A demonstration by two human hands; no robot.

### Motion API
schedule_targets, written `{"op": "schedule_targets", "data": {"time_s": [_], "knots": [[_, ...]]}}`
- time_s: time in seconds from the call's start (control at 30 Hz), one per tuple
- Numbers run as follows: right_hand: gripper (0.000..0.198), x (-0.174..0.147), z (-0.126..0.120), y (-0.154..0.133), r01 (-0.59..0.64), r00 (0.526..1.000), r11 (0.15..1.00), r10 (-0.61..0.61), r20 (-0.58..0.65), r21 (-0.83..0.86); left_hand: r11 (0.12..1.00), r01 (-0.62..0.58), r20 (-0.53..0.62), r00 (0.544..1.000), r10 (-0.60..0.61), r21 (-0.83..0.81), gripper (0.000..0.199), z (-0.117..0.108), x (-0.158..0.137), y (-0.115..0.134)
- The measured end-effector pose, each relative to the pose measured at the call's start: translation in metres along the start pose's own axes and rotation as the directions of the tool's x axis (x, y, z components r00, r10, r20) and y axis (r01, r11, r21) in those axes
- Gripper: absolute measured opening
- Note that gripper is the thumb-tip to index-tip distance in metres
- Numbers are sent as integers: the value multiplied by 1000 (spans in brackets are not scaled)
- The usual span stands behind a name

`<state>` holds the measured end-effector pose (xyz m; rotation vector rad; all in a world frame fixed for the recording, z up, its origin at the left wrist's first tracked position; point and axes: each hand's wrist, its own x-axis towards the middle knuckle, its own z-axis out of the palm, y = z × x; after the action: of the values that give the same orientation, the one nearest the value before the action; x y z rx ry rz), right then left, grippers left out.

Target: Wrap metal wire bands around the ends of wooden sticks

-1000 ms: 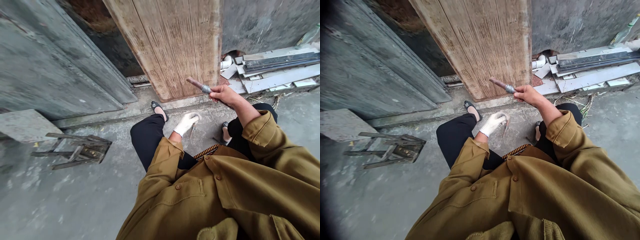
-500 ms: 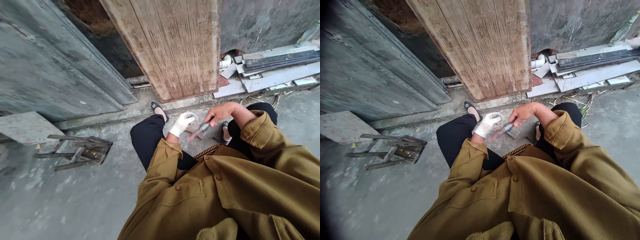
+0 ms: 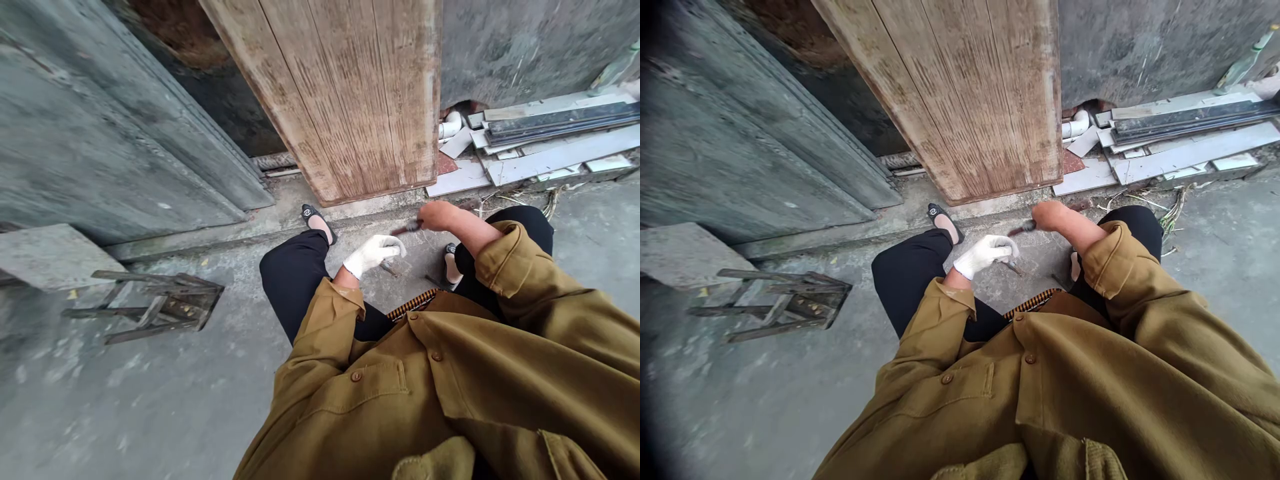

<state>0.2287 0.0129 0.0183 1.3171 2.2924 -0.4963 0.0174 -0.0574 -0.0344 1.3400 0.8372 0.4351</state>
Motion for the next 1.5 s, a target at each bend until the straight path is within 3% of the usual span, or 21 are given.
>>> {"op": "schedule_targets", "data": {"time_s": [0.03,0.1,0.17,0.23,0.27,0.33,0.4,0.5,0.63,0.7,0.77,0.83,0.87,0.9,0.97,1.07,1.17,1.27,1.37,1.43,1.5], "knots": [[23,-1,2,-2,77,985,997,-75,157,-3,1000,0,-22,1000,1,16,25,-2,-1,1],[20,-3,4,-3,217,866,965,-259,428,145,1000,-9,-81,997,10,17,22,-4,-2,1],[24,-8,1,1,279,734,864,-473,488,419,1000,-28,-159,987,26,-11,20,-6,0,-1],[29,-16,-6,10,329,726,671,-630,276,665,996,-72,-260,964,57,-45,20,-7,4,-3],[31,-20,-12,16,364,774,561,-627,94,743,993,-101,-302,950,78,-61,21,-7,5,-4],[30,-26,-21,28,415,864,405,-455,-214,815,986,-141,-342,934,103,-89,22,-7,7,-3],[30,-27,-27,36,456,889,315,-199,-412,833,987,-129,-311,946,92,-99,22,-5,7,-2],[25,-19,-26,36,391,878,432,88,-470,813,994,-65,-153,987,50,-93,23,-1,4,0],[20,-4,-12,17,32,916,884,160,-367,466,995,-28,10,1000,29,-97,26,5,-4,5],[18,-1,-5,7,-31,975,981,72,-210,193,996,-32,-4,999,32,-85,26,4,-7,7],[16,-2,-1,2,70,991,994,-79,107,89,995,-68,-68,996,63,-68,24,0,-8,8],[17,-8,-2,4,218,865,942,-307,397,253,991,-111,-168,981,98,-69,23,-5,-6,7],[21,-11,-4,8,265,787,878,-437,437,399,989,-129,-221,969,109,-76,23,-7,-5,5],[26,-15,-7,12,294,742,785,-547,387,545,986,-142,-267,957,114,-88,23,-8,-2,3],[35,-22,-14,22,353,770,569,-628,115,742,977,-167,-330,937,116,-130,26,-8,4,-3],[30,-24,-21,31,410,885,365,-380,-269,836,964,-177,-290,950,115,-196,30,-1,13,-11],[21,-17,-22,32,411,908,283,-45,-416,866,968,-146,-175,978,110,-204,33,8,17,-15],[19,-7,-18,30,330,883,427,175,-435,842,978,-112,-53,993,104,-178,35,12,12,-10],[22,0,-12,23,86,901,794,196,-387,602,985,-82,20,996,86,-150,36,11,2,-1],[19,2,-6,16,-17,967,957,89,-237,290,990,-74,-10,997,74,-123,34,8,-4,4],[15,1,0,7,45,995,994,-54,87,99,991,-83,-78,994,75,-103,29,3,-8,7]]}}
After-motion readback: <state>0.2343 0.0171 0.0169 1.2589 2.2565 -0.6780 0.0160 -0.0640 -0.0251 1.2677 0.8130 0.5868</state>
